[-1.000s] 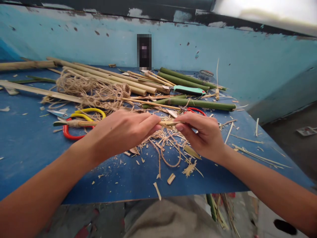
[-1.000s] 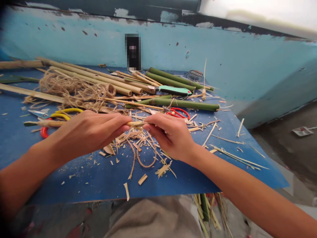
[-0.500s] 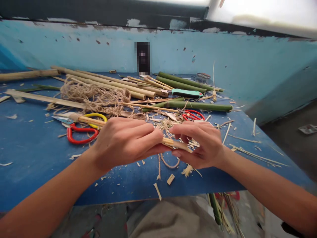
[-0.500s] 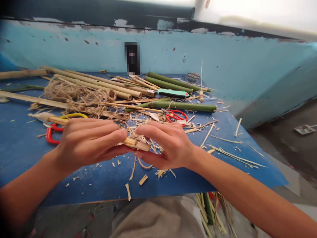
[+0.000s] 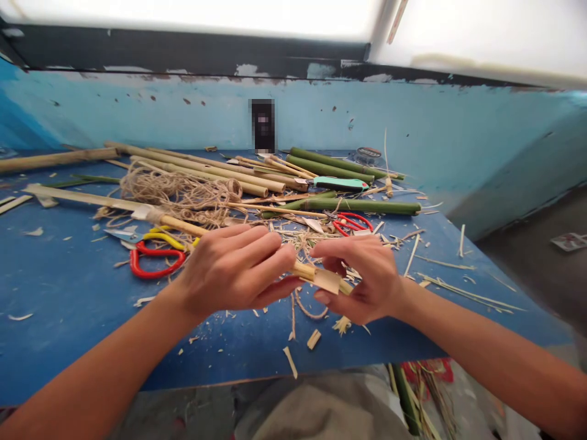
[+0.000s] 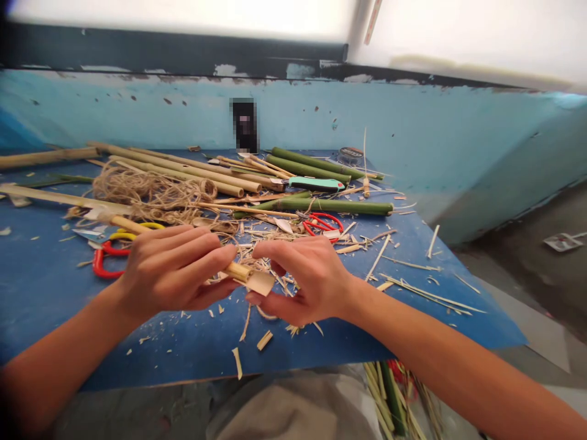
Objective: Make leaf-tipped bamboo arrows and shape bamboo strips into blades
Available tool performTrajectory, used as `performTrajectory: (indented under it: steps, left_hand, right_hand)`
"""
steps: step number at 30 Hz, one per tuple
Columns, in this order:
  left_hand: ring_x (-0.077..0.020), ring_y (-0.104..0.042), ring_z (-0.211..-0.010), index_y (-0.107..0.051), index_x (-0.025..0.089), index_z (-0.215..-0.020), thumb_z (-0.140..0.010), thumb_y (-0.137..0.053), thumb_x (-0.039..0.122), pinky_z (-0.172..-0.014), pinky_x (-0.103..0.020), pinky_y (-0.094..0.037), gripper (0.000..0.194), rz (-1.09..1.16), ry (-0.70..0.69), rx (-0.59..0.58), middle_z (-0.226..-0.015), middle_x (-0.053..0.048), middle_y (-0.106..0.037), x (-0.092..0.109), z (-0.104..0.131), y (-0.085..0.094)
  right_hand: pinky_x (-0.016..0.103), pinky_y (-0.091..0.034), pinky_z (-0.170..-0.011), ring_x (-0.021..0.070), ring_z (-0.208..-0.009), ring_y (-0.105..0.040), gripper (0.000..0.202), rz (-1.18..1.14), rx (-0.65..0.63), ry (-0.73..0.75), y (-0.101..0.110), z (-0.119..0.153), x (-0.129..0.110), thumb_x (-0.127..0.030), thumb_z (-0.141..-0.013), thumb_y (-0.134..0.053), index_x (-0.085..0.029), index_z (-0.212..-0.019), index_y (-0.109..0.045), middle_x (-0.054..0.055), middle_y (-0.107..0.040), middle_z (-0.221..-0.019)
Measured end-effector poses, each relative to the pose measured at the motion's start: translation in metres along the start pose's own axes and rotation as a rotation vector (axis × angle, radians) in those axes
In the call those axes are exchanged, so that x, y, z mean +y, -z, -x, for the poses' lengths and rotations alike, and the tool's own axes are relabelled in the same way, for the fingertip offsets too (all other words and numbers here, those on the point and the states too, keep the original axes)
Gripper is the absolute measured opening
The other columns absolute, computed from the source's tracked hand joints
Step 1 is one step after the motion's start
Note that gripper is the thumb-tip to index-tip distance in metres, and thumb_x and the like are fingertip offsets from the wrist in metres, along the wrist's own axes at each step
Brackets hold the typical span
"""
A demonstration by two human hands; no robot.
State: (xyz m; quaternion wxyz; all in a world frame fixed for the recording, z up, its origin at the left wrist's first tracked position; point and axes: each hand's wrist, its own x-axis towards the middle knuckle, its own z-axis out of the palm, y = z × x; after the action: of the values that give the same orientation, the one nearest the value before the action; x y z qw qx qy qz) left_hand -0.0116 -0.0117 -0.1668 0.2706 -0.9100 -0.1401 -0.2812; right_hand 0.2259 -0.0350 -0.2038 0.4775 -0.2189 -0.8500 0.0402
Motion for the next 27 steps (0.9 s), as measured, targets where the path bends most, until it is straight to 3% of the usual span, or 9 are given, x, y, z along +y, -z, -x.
performTrajectory:
  steps: [6,18,27]
  left_hand:
    - [-0.0167,-0.060,-0.067,-0.060,0.017,-0.098,-0.097,-0.052,0.031,-0.064,-0.032,-0.048,0.016,0.071,-0.038,-0.016,-0.076,-0.002,-0.066,-0.0013,0.0003,-0.0032]
    - [-0.0140,-0.058,-0.064,-0.065,0.016,-0.104,-0.091,-0.066,0.026,-0.061,-0.030,-0.050,0.016,0.038,-0.136,0.058,-0.074,0.000,-0.067,-0.0082,0.0009,-0.0012]
    - [-0.0114,-0.061,-0.066,-0.064,0.017,-0.106,-0.093,-0.066,0.022,-0.065,-0.028,-0.050,0.015,0.017,-0.142,0.051,-0.075,0.003,-0.068,-0.0089,0.0037,0.0011]
  right_hand:
    - [0.025,-0.035,-0.048,0.0094,-0.047,-0.048,0.022,-0.022,0.013,0.063,-0.0019,-0.0022,-0.0038,-0.034,-0.085,-0.069,-0.018,-0.097,-0.059,-0.005,-0.060,-0.061]
    - [0.024,-0.035,-0.049,0.0082,-0.049,-0.046,0.021,0.034,-0.022,0.060,-0.0048,0.0006,-0.0050,-0.013,-0.083,-0.062,-0.021,-0.101,-0.056,-0.007,-0.059,-0.063]
    - [0.024,-0.038,-0.052,0.0092,-0.054,-0.050,0.018,0.013,-0.087,0.025,-0.0041,0.0017,-0.0019,-0.023,-0.087,-0.061,-0.019,-0.105,-0.057,-0.005,-0.061,-0.069]
